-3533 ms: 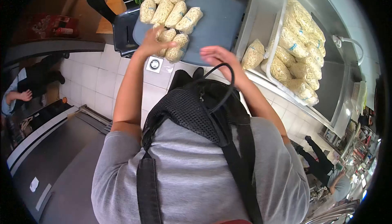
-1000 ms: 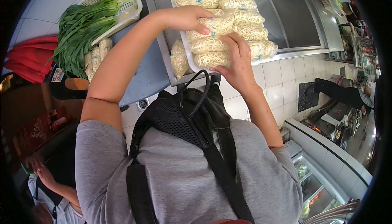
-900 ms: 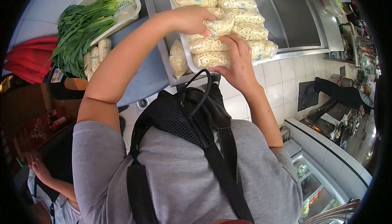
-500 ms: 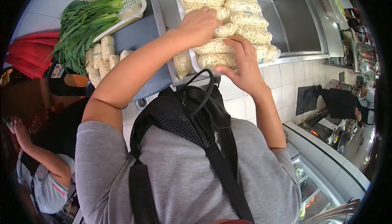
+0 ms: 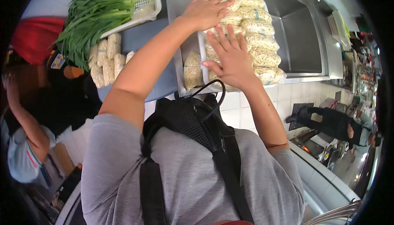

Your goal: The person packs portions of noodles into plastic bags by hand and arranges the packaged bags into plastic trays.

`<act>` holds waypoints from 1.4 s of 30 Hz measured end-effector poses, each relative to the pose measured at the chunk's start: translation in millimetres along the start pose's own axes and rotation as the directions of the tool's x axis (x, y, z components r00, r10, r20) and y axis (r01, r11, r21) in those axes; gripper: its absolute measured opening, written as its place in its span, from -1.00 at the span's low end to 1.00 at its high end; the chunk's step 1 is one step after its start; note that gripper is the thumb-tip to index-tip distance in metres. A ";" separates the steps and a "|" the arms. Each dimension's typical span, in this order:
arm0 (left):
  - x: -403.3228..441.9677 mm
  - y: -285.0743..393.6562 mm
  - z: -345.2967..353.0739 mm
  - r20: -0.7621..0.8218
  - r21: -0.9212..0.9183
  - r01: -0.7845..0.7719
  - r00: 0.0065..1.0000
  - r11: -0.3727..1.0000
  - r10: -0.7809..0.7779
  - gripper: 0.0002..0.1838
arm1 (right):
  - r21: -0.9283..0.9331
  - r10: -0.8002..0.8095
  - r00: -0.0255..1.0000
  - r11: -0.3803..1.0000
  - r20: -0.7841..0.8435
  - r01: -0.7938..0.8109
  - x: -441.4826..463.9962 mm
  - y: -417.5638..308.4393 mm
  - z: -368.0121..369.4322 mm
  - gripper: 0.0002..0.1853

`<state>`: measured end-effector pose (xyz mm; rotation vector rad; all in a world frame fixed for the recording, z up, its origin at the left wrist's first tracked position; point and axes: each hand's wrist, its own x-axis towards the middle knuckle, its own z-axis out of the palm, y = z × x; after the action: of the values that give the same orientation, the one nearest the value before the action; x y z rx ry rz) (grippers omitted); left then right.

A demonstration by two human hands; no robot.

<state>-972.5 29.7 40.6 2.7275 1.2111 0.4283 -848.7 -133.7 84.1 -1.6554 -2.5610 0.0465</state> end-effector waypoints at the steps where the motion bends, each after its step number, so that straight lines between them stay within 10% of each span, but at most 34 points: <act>1: 4.4 -1.4 1.8 -0.002 -0.068 -0.002 1.000 0.998 0.002 -0.46 | -0.015 -0.005 1.000 1.000 -0.013 0.005 1.1 0.6 -0.3 -0.16; 8: -16.2 2.2 2.1 -0.055 -0.330 0.031 0.997 0.943 -0.052 -0.46 | 0.102 -0.024 0.995 0.994 -0.099 0.034 -0.5 5.4 -0.2 -0.31; 14: -202.0 -51.6 -13.5 -0.495 -0.437 0.140 0.787 0.888 -0.368 -0.57 | 0.101 0.020 0.985 0.995 -0.169 -0.003 -48.2 -28.0 -8.2 -0.47; 17: -292.8 -87.3 12.6 -0.443 -0.203 0.718 0.539 0.666 -0.716 -0.23 | 0.113 0.025 0.984 0.994 -0.176 -0.005 -53.1 -29.6 -5.9 -0.48; 24: -310.4 -115.1 26.5 -0.063 0.042 0.925 0.379 0.377 -0.923 0.12 | 0.211 0.059 0.970 0.977 -0.234 -0.009 -45.9 -41.8 -11.8 -0.58; 29: -316.5 -115.5 10.2 0.021 0.006 0.913 0.408 0.409 -0.913 0.09 | 0.849 -0.024 0.978 0.492 -0.209 0.194 4.2 -107.3 11.5 -0.62; 31: -321.6 -131.9 13.5 -0.057 -0.149 0.913 0.376 0.381 -0.925 0.12 | 0.946 -0.036 0.949 -0.084 0.312 -0.314 25.9 -137.2 57.1 -0.58; 33: -343.4 -166.1 40.8 -0.189 -0.406 0.851 0.279 0.334 -0.942 0.16 | 0.868 -0.024 0.924 -0.335 0.382 -0.368 44.0 -169.2 126.4 -0.49; 38: -337.7 -160.0 29.9 0.240 -0.051 0.931 0.362 0.361 -0.901 0.15 | 0.770 0.240 0.733 -0.246 0.637 -0.588 91.3 -223.4 203.5 0.05; 40: -339.8 -143.8 43.7 0.200 -0.128 0.898 0.439 0.421 -0.876 0.08 | 0.739 0.447 0.641 -0.073 0.624 -0.670 91.7 -227.9 201.8 -0.01; 42: -355.8 -135.7 75.3 0.123 -0.587 0.715 0.542 0.379 -0.831 -0.20 | 0.716 0.443 0.584 -0.227 0.680 -0.660 91.7 -221.0 217.3 -0.11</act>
<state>-1272.3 -143.2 -135.0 1.3559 1.8567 0.7632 -1107.1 -135.9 -110.0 -1.8030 -0.7112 1.6325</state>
